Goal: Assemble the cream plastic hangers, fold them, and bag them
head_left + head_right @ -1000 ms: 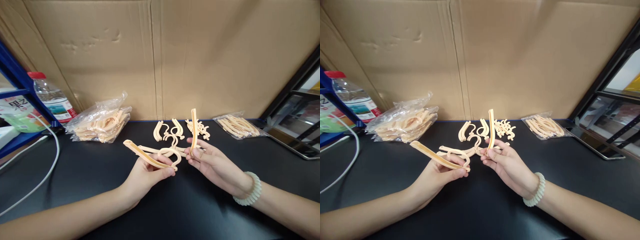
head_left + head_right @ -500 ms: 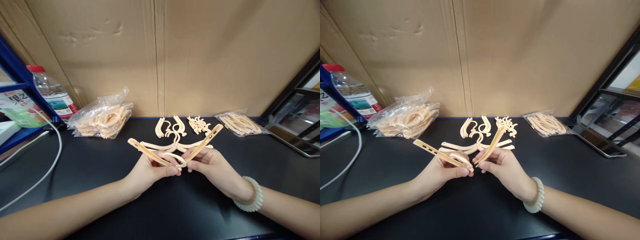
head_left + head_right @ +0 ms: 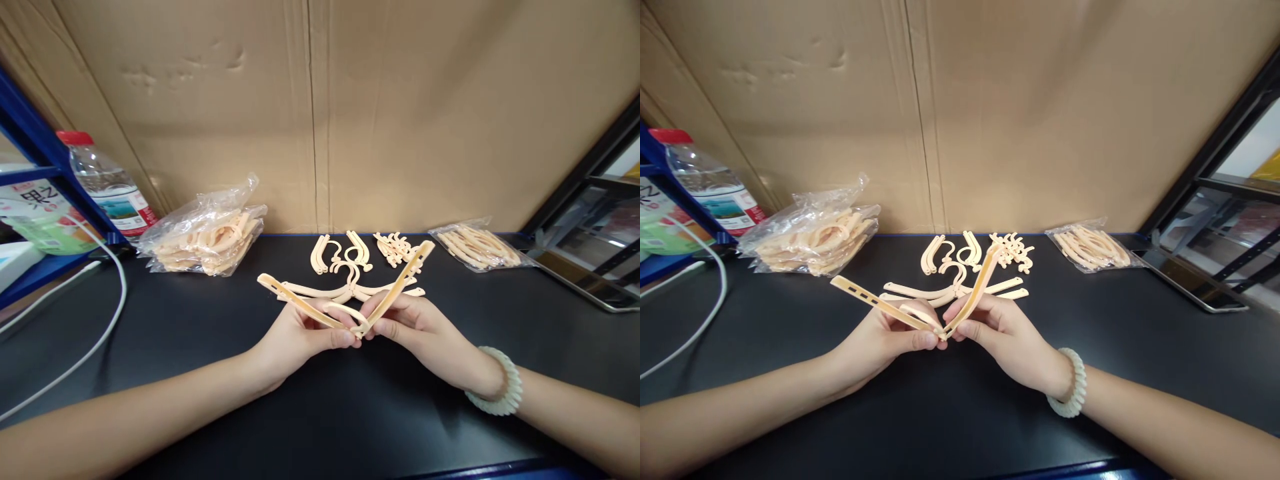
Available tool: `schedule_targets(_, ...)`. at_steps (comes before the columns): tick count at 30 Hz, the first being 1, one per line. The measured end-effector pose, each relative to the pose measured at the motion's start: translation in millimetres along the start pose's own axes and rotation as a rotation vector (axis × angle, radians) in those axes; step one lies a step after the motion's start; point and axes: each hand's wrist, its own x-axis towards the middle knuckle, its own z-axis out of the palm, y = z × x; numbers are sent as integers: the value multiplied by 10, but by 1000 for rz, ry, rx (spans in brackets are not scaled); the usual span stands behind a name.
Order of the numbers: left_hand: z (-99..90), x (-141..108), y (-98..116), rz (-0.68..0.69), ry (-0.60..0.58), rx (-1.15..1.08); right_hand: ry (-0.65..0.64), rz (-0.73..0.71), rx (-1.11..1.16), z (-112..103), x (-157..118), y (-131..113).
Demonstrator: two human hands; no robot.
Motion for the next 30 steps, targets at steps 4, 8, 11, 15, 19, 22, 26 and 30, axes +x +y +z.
schedule_targets(4,5,0,6,-4,16,17,-16,-10,-24,11,3,-15)
schedule_targets(8,10,6,14,-31,23,-16,33,-43,-5,11,14,11)
schedule_targets(11,9,6,15,-27,7,-33,38,-37,-18,4,17,32)
schedule_targets(15,10,-1,14,-30,3,-18,22,-61,-62,0,13,28)
schedule_targets(19,12,2,19,-30,1,-20,1,-72,-76,8,14,8)
schedule_targets(22,12,4,24,-25,-4,-42,-1,-82,-77,9,17,1)
schedule_targets(26,9,-6,17,-17,-24,-56,-15,-89,-58,1,15,6)
schedule_targets(30,2,-10,11,-14,-35,-44,-28,-94,-65,0,15,-1)
